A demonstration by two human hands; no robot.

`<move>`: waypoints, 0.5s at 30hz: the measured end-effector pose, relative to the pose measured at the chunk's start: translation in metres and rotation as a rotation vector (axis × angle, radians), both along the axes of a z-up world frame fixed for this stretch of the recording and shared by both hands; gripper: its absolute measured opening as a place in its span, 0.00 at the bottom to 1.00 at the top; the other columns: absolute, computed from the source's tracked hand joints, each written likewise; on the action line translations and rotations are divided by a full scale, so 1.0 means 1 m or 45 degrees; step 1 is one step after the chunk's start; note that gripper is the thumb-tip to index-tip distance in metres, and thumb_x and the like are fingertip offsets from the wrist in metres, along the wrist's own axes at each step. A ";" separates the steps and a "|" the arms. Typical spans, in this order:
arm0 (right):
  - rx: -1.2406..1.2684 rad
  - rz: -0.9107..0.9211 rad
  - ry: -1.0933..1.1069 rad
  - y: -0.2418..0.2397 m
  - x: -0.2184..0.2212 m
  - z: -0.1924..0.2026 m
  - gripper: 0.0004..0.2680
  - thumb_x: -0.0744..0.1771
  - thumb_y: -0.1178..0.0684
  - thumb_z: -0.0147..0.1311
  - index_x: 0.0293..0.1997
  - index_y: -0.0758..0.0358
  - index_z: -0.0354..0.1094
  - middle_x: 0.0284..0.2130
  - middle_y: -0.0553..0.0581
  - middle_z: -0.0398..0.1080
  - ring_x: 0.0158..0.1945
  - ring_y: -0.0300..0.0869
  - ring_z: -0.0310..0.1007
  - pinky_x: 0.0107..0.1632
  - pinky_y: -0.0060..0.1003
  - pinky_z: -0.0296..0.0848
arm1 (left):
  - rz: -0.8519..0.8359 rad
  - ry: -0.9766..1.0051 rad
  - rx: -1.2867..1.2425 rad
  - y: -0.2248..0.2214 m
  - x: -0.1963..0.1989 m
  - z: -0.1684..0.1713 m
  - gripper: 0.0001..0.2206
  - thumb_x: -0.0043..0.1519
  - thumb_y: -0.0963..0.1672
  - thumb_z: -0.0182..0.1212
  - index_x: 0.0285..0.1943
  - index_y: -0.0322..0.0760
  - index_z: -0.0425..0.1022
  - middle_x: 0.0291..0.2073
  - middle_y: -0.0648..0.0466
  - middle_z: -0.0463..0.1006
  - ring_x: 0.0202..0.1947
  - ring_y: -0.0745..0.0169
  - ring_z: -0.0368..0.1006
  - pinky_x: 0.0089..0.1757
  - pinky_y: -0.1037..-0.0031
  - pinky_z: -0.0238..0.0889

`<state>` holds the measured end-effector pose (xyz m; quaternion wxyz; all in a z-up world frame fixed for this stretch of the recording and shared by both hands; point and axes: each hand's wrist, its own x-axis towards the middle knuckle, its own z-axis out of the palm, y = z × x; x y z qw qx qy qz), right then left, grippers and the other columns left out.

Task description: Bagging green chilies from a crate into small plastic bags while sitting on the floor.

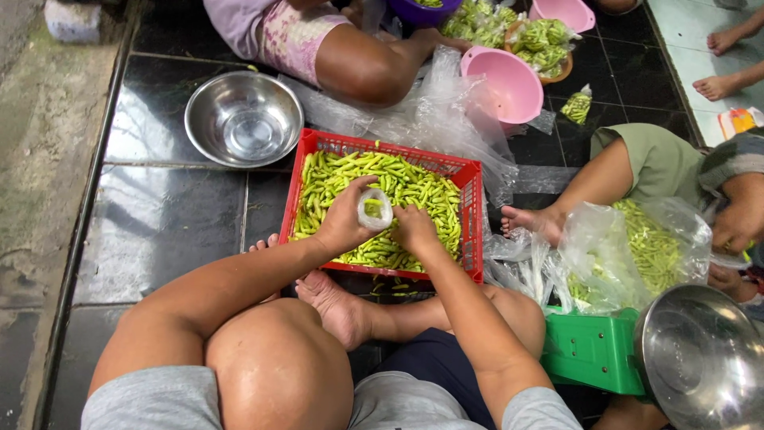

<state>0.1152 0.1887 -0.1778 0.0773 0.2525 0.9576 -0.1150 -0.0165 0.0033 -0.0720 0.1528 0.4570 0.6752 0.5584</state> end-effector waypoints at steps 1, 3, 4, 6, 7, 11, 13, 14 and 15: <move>-0.001 0.012 -0.007 0.003 0.001 0.000 0.19 0.60 0.44 0.66 0.53 0.48 0.68 0.45 0.60 0.70 0.49 0.63 0.74 0.47 0.54 0.77 | 0.012 -0.007 -0.001 -0.002 0.002 -0.001 0.40 0.43 0.43 0.79 0.67 0.40 0.64 0.44 0.42 0.80 0.48 0.33 0.76 0.51 0.48 0.68; -0.204 0.039 0.022 0.013 -0.004 0.001 0.15 0.61 0.49 0.65 0.51 0.52 0.70 0.44 0.64 0.72 0.50 0.65 0.76 0.49 0.56 0.78 | 0.019 0.016 0.014 -0.002 0.002 -0.001 0.41 0.42 0.43 0.80 0.67 0.40 0.64 0.45 0.43 0.80 0.49 0.33 0.76 0.51 0.48 0.68; -0.200 0.047 0.019 0.006 -0.002 0.027 0.15 0.61 0.49 0.65 0.51 0.52 0.70 0.44 0.64 0.72 0.50 0.65 0.76 0.49 0.56 0.78 | 0.027 0.014 0.017 -0.004 0.001 0.001 0.41 0.42 0.43 0.80 0.67 0.40 0.64 0.45 0.43 0.80 0.49 0.33 0.76 0.51 0.48 0.68; -0.505 -0.175 0.095 -0.008 0.003 0.076 0.12 0.64 0.47 0.62 0.49 0.57 0.74 0.45 0.67 0.76 0.51 0.65 0.76 0.51 0.58 0.75 | 0.033 0.013 0.037 -0.007 0.003 0.003 0.41 0.42 0.42 0.79 0.68 0.39 0.64 0.44 0.41 0.79 0.48 0.30 0.75 0.51 0.46 0.67; -0.502 -0.170 0.085 -0.005 0.003 0.093 0.12 0.64 0.47 0.62 0.49 0.57 0.74 0.45 0.67 0.76 0.51 0.65 0.76 0.51 0.58 0.75 | 0.040 0.004 0.039 -0.006 0.002 0.000 0.41 0.42 0.42 0.79 0.68 0.39 0.64 0.44 0.41 0.79 0.48 0.30 0.75 0.51 0.46 0.67; -0.874 -0.205 0.601 0.000 0.007 0.145 0.12 0.64 0.56 0.65 0.51 0.64 0.73 0.44 0.63 0.75 0.46 0.48 0.75 0.44 0.39 0.79 | 0.048 0.036 0.022 -0.007 0.001 -0.003 0.43 0.41 0.42 0.79 0.69 0.41 0.62 0.44 0.42 0.79 0.49 0.33 0.75 0.52 0.48 0.67; -1.086 -0.221 0.777 -0.005 0.007 0.161 0.12 0.65 0.59 0.64 0.52 0.64 0.71 0.44 0.55 0.74 0.45 0.36 0.72 0.41 0.26 0.79 | 0.046 0.059 0.021 -0.007 0.001 -0.002 0.43 0.41 0.42 0.79 0.69 0.40 0.62 0.44 0.41 0.78 0.49 0.32 0.75 0.52 0.47 0.67; -1.129 -0.170 0.827 -0.010 0.005 0.167 0.11 0.65 0.60 0.64 0.52 0.65 0.71 0.45 0.56 0.75 0.46 0.37 0.72 0.40 0.27 0.80 | 0.047 0.074 0.012 -0.006 0.001 -0.003 0.43 0.41 0.42 0.79 0.69 0.40 0.62 0.44 0.41 0.78 0.49 0.32 0.75 0.52 0.47 0.67; -1.172 -0.117 0.877 -0.015 0.003 0.173 0.11 0.65 0.61 0.65 0.51 0.66 0.71 0.46 0.58 0.75 0.46 0.38 0.73 0.39 0.27 0.81 | 0.048 0.089 0.002 -0.005 0.001 -0.003 0.42 0.42 0.42 0.78 0.69 0.39 0.62 0.44 0.41 0.78 0.49 0.32 0.75 0.53 0.47 0.66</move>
